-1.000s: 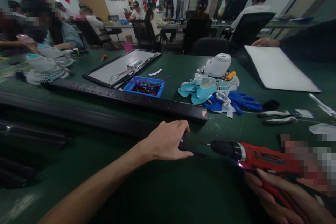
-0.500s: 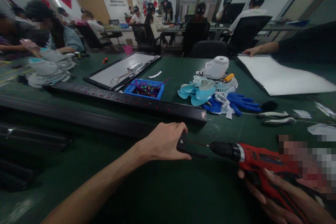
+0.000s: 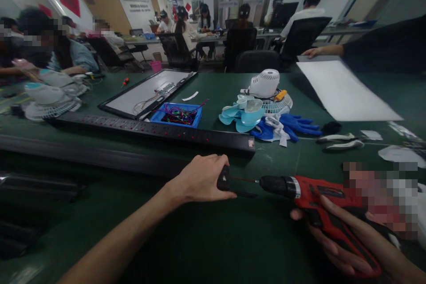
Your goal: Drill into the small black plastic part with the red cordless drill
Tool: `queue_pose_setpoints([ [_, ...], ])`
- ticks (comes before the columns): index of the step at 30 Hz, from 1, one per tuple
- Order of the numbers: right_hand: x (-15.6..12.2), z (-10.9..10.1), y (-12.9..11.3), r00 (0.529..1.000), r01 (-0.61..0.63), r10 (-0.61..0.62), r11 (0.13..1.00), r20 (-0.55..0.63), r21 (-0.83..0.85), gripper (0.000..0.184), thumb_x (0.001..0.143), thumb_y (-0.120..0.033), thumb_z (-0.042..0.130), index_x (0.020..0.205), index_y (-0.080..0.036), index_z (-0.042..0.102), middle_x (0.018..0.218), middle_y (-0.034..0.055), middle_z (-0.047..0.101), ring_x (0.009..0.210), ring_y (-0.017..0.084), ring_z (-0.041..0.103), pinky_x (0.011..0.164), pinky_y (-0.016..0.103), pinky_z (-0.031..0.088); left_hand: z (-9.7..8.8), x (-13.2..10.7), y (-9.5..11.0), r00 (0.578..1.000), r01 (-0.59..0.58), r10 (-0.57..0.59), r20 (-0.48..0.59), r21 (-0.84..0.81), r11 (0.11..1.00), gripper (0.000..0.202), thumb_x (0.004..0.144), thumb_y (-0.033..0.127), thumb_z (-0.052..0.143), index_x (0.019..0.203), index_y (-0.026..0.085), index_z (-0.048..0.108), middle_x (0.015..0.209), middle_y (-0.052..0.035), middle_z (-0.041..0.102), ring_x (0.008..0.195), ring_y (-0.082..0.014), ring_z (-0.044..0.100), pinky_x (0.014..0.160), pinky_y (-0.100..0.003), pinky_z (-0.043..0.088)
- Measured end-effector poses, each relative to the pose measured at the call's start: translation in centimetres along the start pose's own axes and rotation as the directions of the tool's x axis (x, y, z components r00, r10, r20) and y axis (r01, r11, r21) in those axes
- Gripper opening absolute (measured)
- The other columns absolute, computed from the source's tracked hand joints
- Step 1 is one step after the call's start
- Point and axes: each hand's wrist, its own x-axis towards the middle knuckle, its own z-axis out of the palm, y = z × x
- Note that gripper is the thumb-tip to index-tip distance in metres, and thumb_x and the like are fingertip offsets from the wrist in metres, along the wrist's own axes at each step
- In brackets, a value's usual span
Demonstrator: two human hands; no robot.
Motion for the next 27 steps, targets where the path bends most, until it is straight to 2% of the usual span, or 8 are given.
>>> queue_pose_setpoints([
  [5, 0.2, -0.3, 0.0, 1.0, -0.006, 0.007, 0.999, 0.024, -0.036, 0.055, 0.096, -0.063, 0.057, 0.099, -0.014, 0.081, 0.057, 0.0061, 0.073, 0.028, 0.005, 0.049, 0.036, 0.017, 0.048, 0.1, 0.0, -0.1, 1.0, 0.002, -0.002, -0.008, -0.009, 1.0, 0.055, 0.081, 0.063, 0.077, 0.11, 0.021, 0.055, 0.109, -0.0067, 0.07, 0.102, -0.0274, 0.069, 0.08, -0.037, 0.053],
  [9, 0.1, -0.1, 0.2, 0.999, 0.022, -0.023, 0.999, -0.028, -0.046, 0.055, 0.099, -0.061, 0.052, 0.096, -0.015, 0.08, 0.053, 0.0039, 0.071, 0.028, 0.006, 0.051, 0.035, 0.015, 0.047, 0.2, 0.0, -0.2, 1.0, -0.007, 0.007, -0.008, -0.011, 1.0, 0.056, 0.082, 0.064, 0.076, 0.111, 0.021, 0.055, 0.11, -0.0071, 0.07, 0.102, -0.0274, 0.068, 0.078, -0.037, 0.052],
  [13, 0.1, 0.2, 0.1, 1.0, -0.005, 0.005, 0.999, -0.009, -0.048, 0.05, 0.091, -0.062, 0.064, 0.094, -0.015, 0.08, 0.057, 0.0039, 0.072, 0.028, 0.004, 0.048, 0.036, 0.016, 0.047, 0.2, -0.1, -0.3, 0.999, -0.026, 0.025, -0.031, -0.015, 1.0, 0.055, 0.081, 0.062, 0.077, 0.109, 0.021, 0.055, 0.104, -0.005, 0.069, 0.097, -0.0263, 0.068, 0.076, -0.036, 0.051],
  [16, 0.1, 0.6, 0.0, 0.999, 0.05, -0.049, 0.996, 0.015, -0.073, 0.043, 0.084, -0.058, 0.076, 0.088, -0.015, 0.08, 0.06, 0.0034, 0.074, 0.027, 0.001, 0.04, 0.035, 0.015, 0.045, 0.2, -0.1, -0.4, 0.999, -0.043, 0.042, -0.034, -0.039, 0.998, 0.053, 0.08, 0.058, 0.08, 0.109, 0.021, 0.055, 0.104, -0.004, 0.069, 0.095, -0.0252, 0.068, 0.075, -0.035, 0.05],
  [21, -0.1, 1.1, 0.0, 0.993, 0.112, -0.107, 0.987, 0.047, -0.114, 0.032, 0.087, -0.046, 0.077, 0.086, -0.014, 0.08, 0.039, -0.0053, 0.056, 0.028, 0.002, 0.032, 0.037, 0.015, 0.045, 0.2, -0.2, -0.4, 0.998, -0.05, 0.047, -0.042, -0.069, 0.996, 0.05, 0.081, 0.054, 0.08, 0.111, 0.021, 0.055, 0.106, -0.0035, 0.069, 0.096, -0.0237, 0.067, 0.076, -0.035, 0.049],
  [27, -0.1, 1.1, 0.2, 0.994, 0.103, -0.1, 0.993, 0.054, -0.059, 0.028, 0.088, -0.044, 0.075, 0.083, -0.016, 0.077, 0.04, -0.0065, 0.055, 0.028, 0.002, 0.031, 0.036, 0.014, 0.043, 0.5, -0.2, -0.5, 0.997, -0.069, 0.067, -0.047, -0.062, 0.996, 0.052, 0.082, 0.056, 0.08, 0.113, 0.022, 0.055, 0.108, -0.0029, 0.067, 0.096, -0.0235, 0.067, 0.075, -0.034, 0.049],
])
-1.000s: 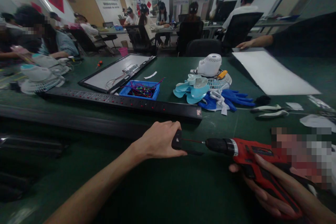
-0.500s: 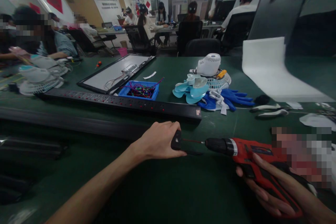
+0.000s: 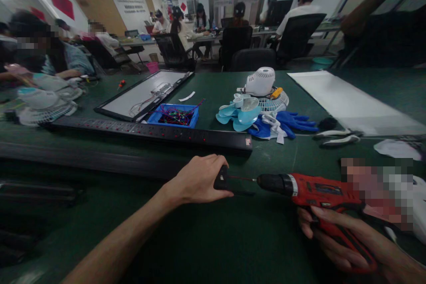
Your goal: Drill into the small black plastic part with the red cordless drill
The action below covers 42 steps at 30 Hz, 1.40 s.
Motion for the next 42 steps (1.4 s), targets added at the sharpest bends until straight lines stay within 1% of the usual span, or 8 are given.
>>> queue_pose_setpoints([
  [4, 0.01, 0.12, -0.01, 0.999, -0.018, 0.018, 1.0, -0.031, 0.016, 0.031, 0.084, -0.046, 0.079, 0.078, -0.016, 0.074, 0.061, -0.0005, 0.07, 0.028, -0.001, 0.034, 0.035, 0.014, 0.042, 0.15, -0.02, -0.02, 1.0, -0.003, 0.003, -0.009, 0.04, 0.999, 0.053, 0.083, 0.056, 0.079, 0.115, 0.022, 0.054, 0.109, -0.0034, 0.067, 0.099, -0.0248, 0.067, 0.076, -0.036, 0.049],
  [6, -0.03, 0.17, -0.06, 0.999, -0.033, 0.034, 0.999, -0.041, 0.015, 0.033, 0.082, -0.048, 0.08, 0.076, -0.017, 0.073, 0.068, 0.0015, 0.074, 0.029, -0.002, 0.036, 0.034, 0.014, 0.042, 0.17, -0.01, -0.03, 1.0, 0.001, 0.0, -0.004, 0.042, 0.999, 0.054, 0.083, 0.057, 0.079, 0.115, 0.022, 0.055, 0.11, -0.0034, 0.067, 0.1, -0.0247, 0.066, 0.077, -0.036, 0.05],
  [10, -0.08, 0.27, -0.24, 0.994, -0.09, 0.091, 0.996, -0.067, 0.022, 0.036, 0.079, -0.05, 0.083, 0.07, -0.017, 0.072, 0.061, -0.0015, 0.069, 0.028, -0.001, 0.036, 0.034, 0.014, 0.042, 0.16, 0.03, -0.09, 1.0, 0.009, -0.009, 0.014, 0.022, 1.0, 0.055, 0.084, 0.059, 0.077, 0.118, 0.021, 0.055, 0.112, -0.0034, 0.067, 0.1, -0.0237, 0.066, 0.078, -0.036, 0.051],
  [19, -0.28, 0.79, -0.42, 0.989, -0.09, 0.096, 0.995, -0.109, 0.052, 0.037, 0.074, -0.05, 0.087, 0.066, -0.017, 0.072, 0.055, -0.0032, 0.065, 0.027, -0.001, 0.037, 0.033, 0.013, 0.042, 0.21, -0.06, -0.08, 1.0, 0.006, -0.006, 0.004, 0.026, 1.0, 0.056, 0.084, 0.058, 0.078, 0.119, 0.02, 0.057, 0.113, -0.0044, 0.068, 0.101, -0.0237, 0.067, 0.081, -0.036, 0.052],
  [24, -0.19, 0.86, -0.38, 0.993, -0.083, 0.088, 0.994, -0.077, 0.068, 0.037, 0.076, -0.048, 0.086, 0.065, -0.017, 0.072, 0.053, -0.0039, 0.063, 0.027, -0.001, 0.037, 0.033, 0.013, 0.044, 0.24, 0.0, -0.12, 1.0, 0.001, -0.001, 0.003, 0.034, 0.999, 0.056, 0.085, 0.059, 0.077, 0.12, 0.02, 0.056, 0.114, -0.0045, 0.068, 0.102, -0.0241, 0.067, 0.082, -0.037, 0.052],
  [30, -0.12, 0.13, -0.14, 0.994, -0.098, 0.102, 0.991, -0.042, 0.09, 0.033, 0.079, -0.046, 0.084, 0.068, -0.017, 0.072, 0.055, -0.0047, 0.064, 0.028, -0.001, 0.034, 0.034, 0.014, 0.044, 0.31, 0.02, -0.07, 1.0, -0.009, 0.009, 0.004, 0.045, 0.999, 0.055, 0.087, 0.06, 0.075, 0.12, 0.02, 0.055, 0.114, -0.0046, 0.068, 0.102, -0.0243, 0.067, 0.081, -0.037, 0.052],
  [36, -0.23, 0.37, 0.02, 0.996, -0.073, 0.077, 0.994, -0.05, 0.084, 0.037, 0.081, -0.047, 0.082, 0.064, -0.017, 0.069, 0.052, -0.0054, 0.061, 0.028, -0.001, 0.031, 0.035, 0.012, 0.043, 0.37, 0.04, 0.0, 1.0, -0.026, 0.026, -0.001, 0.077, 0.997, 0.053, 0.089, 0.061, 0.071, 0.12, 0.021, 0.055, 0.113, -0.0042, 0.067, 0.101, -0.0237, 0.066, 0.078, -0.036, 0.051],
  [42, -0.02, 0.24, -0.08, 0.996, -0.083, 0.085, 0.994, -0.03, 0.074, 0.033, 0.082, -0.046, 0.081, 0.069, -0.018, 0.07, 0.055, -0.0058, 0.061, 0.028, 0.0, 0.032, 0.035, 0.014, 0.044, 0.35, 0.04, 0.1, 1.0, -0.03, 0.03, 0.0, 0.092, 0.995, 0.052, 0.091, 0.061, 0.069, 0.119, 0.02, 0.055, 0.112, -0.0042, 0.067, 0.101, -0.0234, 0.066, 0.077, -0.035, 0.051],
])
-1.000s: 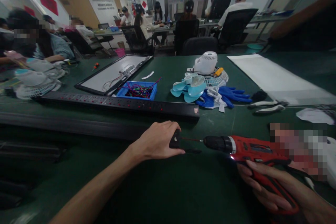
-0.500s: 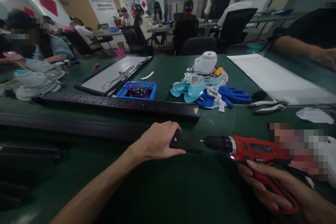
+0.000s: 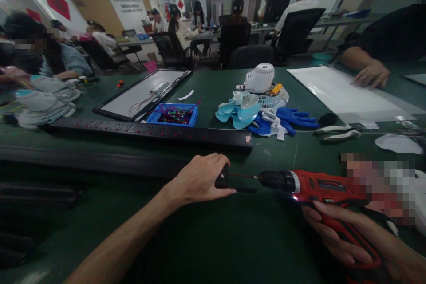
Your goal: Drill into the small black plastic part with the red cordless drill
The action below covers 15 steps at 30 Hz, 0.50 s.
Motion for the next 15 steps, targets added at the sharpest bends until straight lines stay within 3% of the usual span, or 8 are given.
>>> queue_pose_setpoints([
  [15, -0.07, -0.14, -0.08, 1.0, 0.001, -0.001, 1.0, 0.016, -0.003, 0.032, 0.084, -0.045, 0.08, 0.07, -0.018, 0.069, 0.055, -0.0058, 0.061, 0.028, -0.001, 0.028, 0.032, 0.012, 0.04, -0.15, 0.01, 0.36, 1.0, 0.008, -0.008, 0.027, 0.022, 1.0, 0.05, 0.094, 0.061, 0.065, 0.12, 0.019, 0.055, 0.114, -0.0067, 0.067, 0.099, -0.0239, 0.066, 0.076, -0.034, 0.051],
])
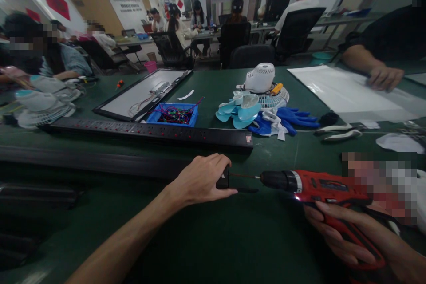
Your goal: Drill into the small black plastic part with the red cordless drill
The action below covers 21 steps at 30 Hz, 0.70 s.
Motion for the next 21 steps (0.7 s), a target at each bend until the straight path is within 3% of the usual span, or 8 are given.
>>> queue_pose_setpoints([
  [21, -0.16, -0.17, -0.05, 0.999, 0.009, -0.009, 1.0, 0.034, 0.005, 0.033, 0.086, -0.045, 0.077, 0.068, -0.018, 0.069, 0.053, -0.0067, 0.058, 0.029, -0.001, 0.025, 0.035, 0.013, 0.043, 0.11, 0.06, 0.29, 1.0, 0.007, -0.007, 0.011, 0.043, 0.999, 0.056, 0.095, 0.063, 0.062, 0.126, 0.018, 0.054, 0.119, -0.0077, 0.066, 0.105, -0.0244, 0.066, 0.081, -0.035, 0.053],
])
